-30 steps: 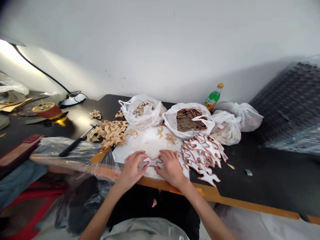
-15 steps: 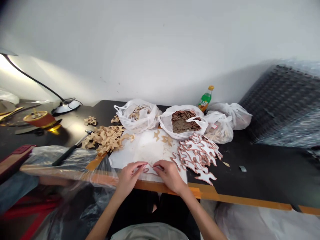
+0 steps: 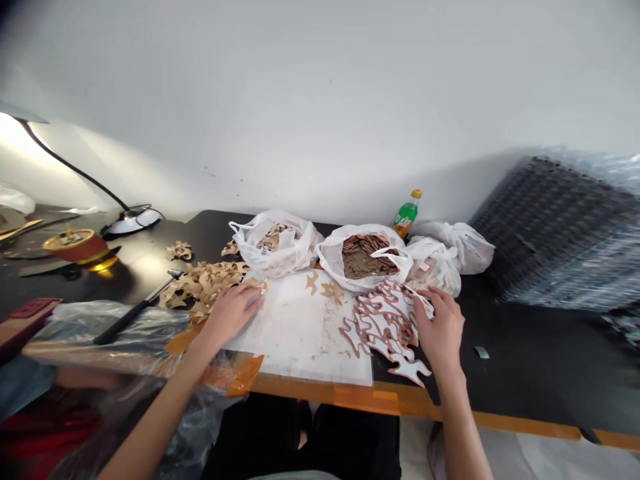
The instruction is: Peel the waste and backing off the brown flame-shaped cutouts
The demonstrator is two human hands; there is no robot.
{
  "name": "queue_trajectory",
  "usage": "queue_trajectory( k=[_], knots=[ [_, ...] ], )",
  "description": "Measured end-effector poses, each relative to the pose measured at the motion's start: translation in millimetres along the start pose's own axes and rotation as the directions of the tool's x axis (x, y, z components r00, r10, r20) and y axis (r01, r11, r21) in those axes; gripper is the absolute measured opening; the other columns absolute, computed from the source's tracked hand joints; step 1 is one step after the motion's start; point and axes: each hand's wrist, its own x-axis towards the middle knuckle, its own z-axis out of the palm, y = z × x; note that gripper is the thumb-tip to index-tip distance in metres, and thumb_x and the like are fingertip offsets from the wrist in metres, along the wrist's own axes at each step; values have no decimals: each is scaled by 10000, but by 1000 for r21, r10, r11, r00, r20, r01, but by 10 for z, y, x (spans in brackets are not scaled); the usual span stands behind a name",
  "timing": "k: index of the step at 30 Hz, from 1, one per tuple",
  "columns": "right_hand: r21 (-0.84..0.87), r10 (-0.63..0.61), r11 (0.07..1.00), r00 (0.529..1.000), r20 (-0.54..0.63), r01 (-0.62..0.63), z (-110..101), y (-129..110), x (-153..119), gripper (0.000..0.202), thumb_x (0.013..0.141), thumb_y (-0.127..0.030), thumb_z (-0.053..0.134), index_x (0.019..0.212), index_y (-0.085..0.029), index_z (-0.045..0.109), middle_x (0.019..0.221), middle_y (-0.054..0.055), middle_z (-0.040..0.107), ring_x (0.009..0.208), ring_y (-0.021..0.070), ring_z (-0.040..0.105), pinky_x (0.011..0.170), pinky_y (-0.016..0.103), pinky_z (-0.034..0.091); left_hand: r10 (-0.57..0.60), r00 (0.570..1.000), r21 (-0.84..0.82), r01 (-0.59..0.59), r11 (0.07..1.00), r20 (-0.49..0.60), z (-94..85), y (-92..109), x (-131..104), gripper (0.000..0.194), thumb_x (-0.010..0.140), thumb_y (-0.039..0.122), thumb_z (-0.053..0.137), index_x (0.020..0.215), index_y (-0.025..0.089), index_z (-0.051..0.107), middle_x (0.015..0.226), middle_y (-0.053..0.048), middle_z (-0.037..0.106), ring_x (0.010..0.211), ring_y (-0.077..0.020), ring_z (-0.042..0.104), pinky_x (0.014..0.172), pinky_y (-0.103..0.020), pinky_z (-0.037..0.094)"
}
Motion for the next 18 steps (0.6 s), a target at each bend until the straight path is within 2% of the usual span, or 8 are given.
queue_trajectory(
  k=[3,5,6,8,10,12,14,18],
  knots=[
    [133,-93,987,996,15,91,161,-172,131,311,1003,-438,578,1001,-195,772,1120,139,758,1071,309,704,954,445,530,-29,998,31,27,999,48,-52,-198,493,322,1028,303,468,1080,197,767,1154,-126,762,1095,-296,696,997,-411,503],
    [121,-174,980,975,141,158,293,-339,305,311,1034,-392,530,1020,-180,757,1113,133,758,1054,281,705,952,400,529,-68,997,43,66,997,43,-55,-286,886,381,1054,296,409,1151,168,754,1196,-152,750,1130,-306,688,1025,-411,486],
    [70,-199,980,948,250,187,367,-425,408,320,1052,-350,490,1063,-163,749,1130,139,755,1054,267,704,947,375,527,-89,995,51,86,995,48,-37,-319,1082,384,1056,288,408,1194,163,744,1245,-160,737,1170,-314,677,1043,-414,476],
    [-113,-192,951,834,518,289,527,-581,616,340,1059,-248,427,1148,-133,734,1182,158,747,1098,251,693,960,341,511,-113,988,59,108,992,107,37,-361,1424,303,1013,293,535,1199,197,754,1273,-134,738,1190,-319,678,1032,-395,486],
    [-168,-171,925,766,619,342,686,-696,781,296,1019,-212,500,1153,-118,747,1175,176,755,1110,261,699,945,322,508,-141,971,79,128,989,193,139,-374,1657,232,936,290,692,1137,199,765,1242,-123,746,1165,-321,688,1002,-407,516],
    [-198,-152,904,718,680,379,813,-764,877,245,958,-233,620,1096,-106,776,1135,199,770,1102,290,712,940,327,511,-165,954,103,143,984,252,233,-369,1766,260,944,328,730,1156,178,735,1242,-113,728,1142,-291,690,995,-450,545],
    [-224,-130,884,675,727,411,889,-793,915,233,917,-269,689,1034,-101,800,1097,216,781,1087,313,726,939,340,519,-178,945,123,149,981,276,295,-360,1778,315,990,378,697,1217,161,692,1256,-104,703,1125,-259,687,987,-481,570],
    [-252,-93,861,622,777,442,893,-802,933,229,913,-270,687,1025,-120,819,1076,200,798,1055,302,750,909,326,536,-147,960,133,118,984,237,308,-347,1697,334,1010,402,672,1233,153,675,1245,-99,694,1117,-248,683,984,-486,574]
  ],
)
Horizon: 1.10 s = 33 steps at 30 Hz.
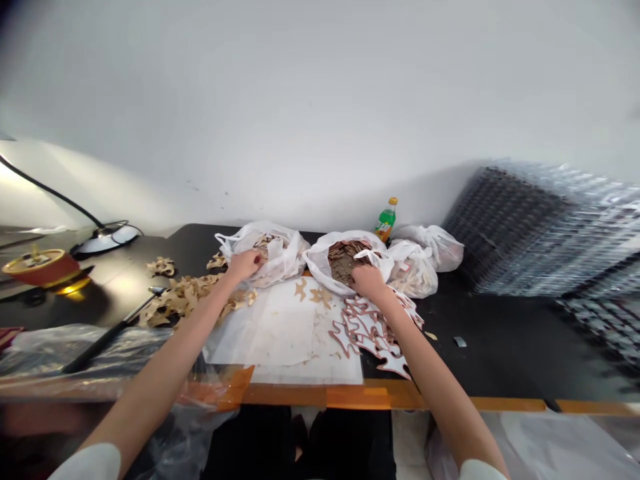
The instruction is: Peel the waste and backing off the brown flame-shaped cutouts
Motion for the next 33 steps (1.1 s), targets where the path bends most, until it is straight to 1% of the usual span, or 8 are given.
queue_trajectory(
  k=[4,10,17,20,24,27,30,33],
  knots=[
    [-22,33,999,999,16,-33,-61,21,-39,248,899,-197,661,1065,-94,812,1081,219,795,1044,297,760,902,313,537,77,989,21,-75,997,-124,-78,12,-87,220,1032,288,568,1110,169,736,1153,-102,733,1109,-278,671,994,-472,502],
    [-29,82,996,996,-22,-82,-94,36,-119,274,928,-121,578,1093,-79,792,1067,243,784,1058,299,754,942,340,505,193,930,104,-169,980,-311,-370,-16,-185,344,1010,206,440,928,155,770,1003,-155,738,1006,-331,653,1005,-492,384],
    [25,137,991,981,-139,-135,-169,169,117,307,1023,-306,534,1202,-145,723,1205,173,754,1130,281,695,911,312,490,205,838,123,-165,978,-505,-704,124,-273,342,1040,264,431,943,162,743,992,-148,693,1000,-311,621,924,-434,390],
    [45,200,980,955,-219,-195,-230,219,320,345,1051,-292,474,1291,-128,659,1258,184,726,1162,284,670,926,325,483,237,765,131,-198,971,-599,-745,242,-439,324,1052,263,445,928,173,730,959,-128,682,957,-288,620,871,-406,397],
    [69,206,978,945,-255,-195,-256,279,449,280,1037,-201,454,1132,-162,714,1169,153,753,1093,264,693,876,311,478,270,625,168,-218,961,-732,-840,278,-668,317,1062,275,483,875,195,726,868,-95,673,878,-273,611,851,-408,393],
    [94,221,975,927,-304,-202,-263,331,401,298,1051,-200,421,1073,-145,714,1144,180,747,1064,279,698,855,322,468,174,561,82,-184,979,-809,-974,235,-775,243,1037,292,564,936,197,764,887,-92,689,886,-268,630,867,-412,412],
    [139,244,969,894,-375,-206,-299,390,289,331,1083,-263,375,1142,-124,669,1182,210,726,1081,305,684,847,334,457,-57,511,-192,-216,957,-858,-1040,233,-891,201,993,332,641,963,187,776,950,-93,698,904,-249,656,853,-380,474],
    [187,238,967,879,-414,-173,-344,465,186,350,1097,-284,344,1285,-112,584,1156,193,741,1051,300,689,839,326,448,-305,576,-562,-340,754,-758,-915,316,-1093,248,966,426,667,959,188,736,953,-68,711,855,-211,691,769,-316,549]
  ],
)
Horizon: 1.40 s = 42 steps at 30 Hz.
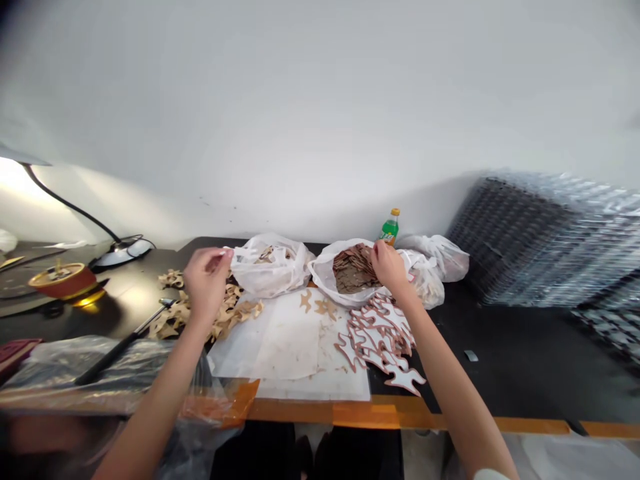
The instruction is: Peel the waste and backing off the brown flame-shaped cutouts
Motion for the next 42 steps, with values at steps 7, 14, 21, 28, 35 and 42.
queue_trajectory(
  k=[7,14,21,28,35,42],
  knots=[
    [75,-56,996,997,54,52,-97,193,-61,328,1037,-234,504,1334,-145,610,1031,135,797,963,283,726,802,300,449,-537,781,-342,623,703,320,-86,20,-1079,432,847,577,764,1026,203,645,753,-37,773,591,-241,759,522,-299,581],
    [322,44,947,998,-54,-24,-201,334,-14,461,951,-332,664,1366,-136,620,908,101,805,861,288,746,808,356,507,-593,695,-339,717,609,406,-267,61,-1620,415,861,540,781,1019,175,662,716,-53,771,594,-239,771,526,-289,600],
    [794,28,605,994,-106,67,-429,72,-253,401,920,-516,688,1127,-174,716,986,118,804,883,258,757,781,354,578,-622,672,-312,739,597,401,-437,123,-1643,421,858,542,789,1015,170,670,719,-53,770,616,-233,770,544,-284,596],
    [871,-229,480,944,239,-104,251,-1217,-1560,244,938,-417,720,1035,-194,732,757,27,775,664,209,707,620,295,526,-687,675,-350,733,583,270,-371,178,-1742,468,879,576,756,1104,173,678,826,-66,792,725,-253,800,594,-293,607],
    [720,-265,662,964,-35,208,392,-1510,-1886,147,988,-246,639,1064,-207,758,1215,136,730,1143,295,678,1003,464,537,-618,675,-306,736,604,405,-335,399,-1802,434,893,564,744,1129,204,691,863,-54,778,801,-241,787,675,-296,610],
    [952,-302,302,952,48,48,28,-1767,-1834,224,998,-354,683,1195,-248,701,973,32,747,851,195,696,782,326,585,-449,669,-233,676,699,593,-302,585,-1858,328,976,499,649,1158,246,751,948,-59,734,906,-230,710,744,-272,584]
  ],
)
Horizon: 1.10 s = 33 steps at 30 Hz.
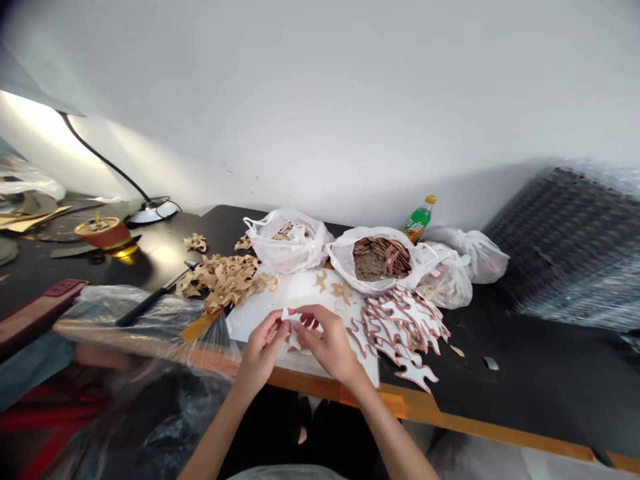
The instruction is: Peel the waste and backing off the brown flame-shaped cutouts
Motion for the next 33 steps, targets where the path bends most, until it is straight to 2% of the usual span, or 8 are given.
queue_trajectory(
  k=[2,4,7,11,17,21,27,33],
  knots=[
    [113,72,991,997,-27,-69,68,35,-41,217,981,-375,700,1148,-237,693,831,2,723,728,182,678,670,302,577,-25,999,-58,27,998,37,45,-23,-5,330,994,504,626,1156,244,750,925,-53,720,880,-218,702,751,-274,590],
    [112,87,991,986,-145,-71,119,97,-108,182,979,-366,697,1101,-232,684,799,6,717,705,190,681,648,313,579,-49,999,-110,47,993,-11,98,-55,-12,344,968,514,666,1155,237,746,941,-58,726,891,-217,711,765,-281,606],
    [-154,-101,987,943,-317,54,158,149,-219,95,985,-280,674,1074,-253,694,893,53,739,811,237,701,747,395,590,-43,994,-179,24,984,-101,202,-68,-45,418,928,509,725,1253,245,723,1107,-95,754,1054,-250,731,866,-319,630],
    [-359,-314,908,917,-246,215,165,87,-302,250,1002,-170,605,1204,-299,676,978,69,741,874,264,692,792,440,574,-39,998,-259,25,965,-48,336,-7,-94,471,908,500,752,1297,235,739,1273,-130,754,1181,-295,719,956,-359,626],
    [-141,-216,970,967,-134,197,81,-55,-299,211,1025,-214,621,1217,-286,668,1030,49,741,912,226,696,804,371,577,-107,993,-358,86,930,-39,334,9,-89,388,888,521,766,1091,195,818,1144,-129,798,1058,-298,757,914,-373,631],
    [-134,-173,979,971,-163,152,31,-69,-252,236,1049,-255,600,1270,-283,676,929,33,713,818,201,683,756,336,572,-71,996,-240,57,969,-50,273,23,-120,332,926,477,736,1086,200,825,1132,-107,802,1105,-301,742,988,-373,594],
    [-263,-221,950,958,-183,169,53,-61,-204,241,1054,-247,600,1251,-266,738,909,48,679,799,196,660,723,334,555,25,1000,-73,-26,997,-19,263,177,-191,304,954,461,699,1130,244,817,1152,-99,784,1060,-282,743,913,-340,613],
    [-399,-339,897,876,-344,190,169,25,-297,279,1033,-185,637,1270,-257,764,851,49,659,765,196,633,677,329,539,77,996,36,-78,996,47,306,165,-249,348,1036,415,590,1249,190,747,1219,-132,747,1122,-263,715,980,-354,591]
  ],
)
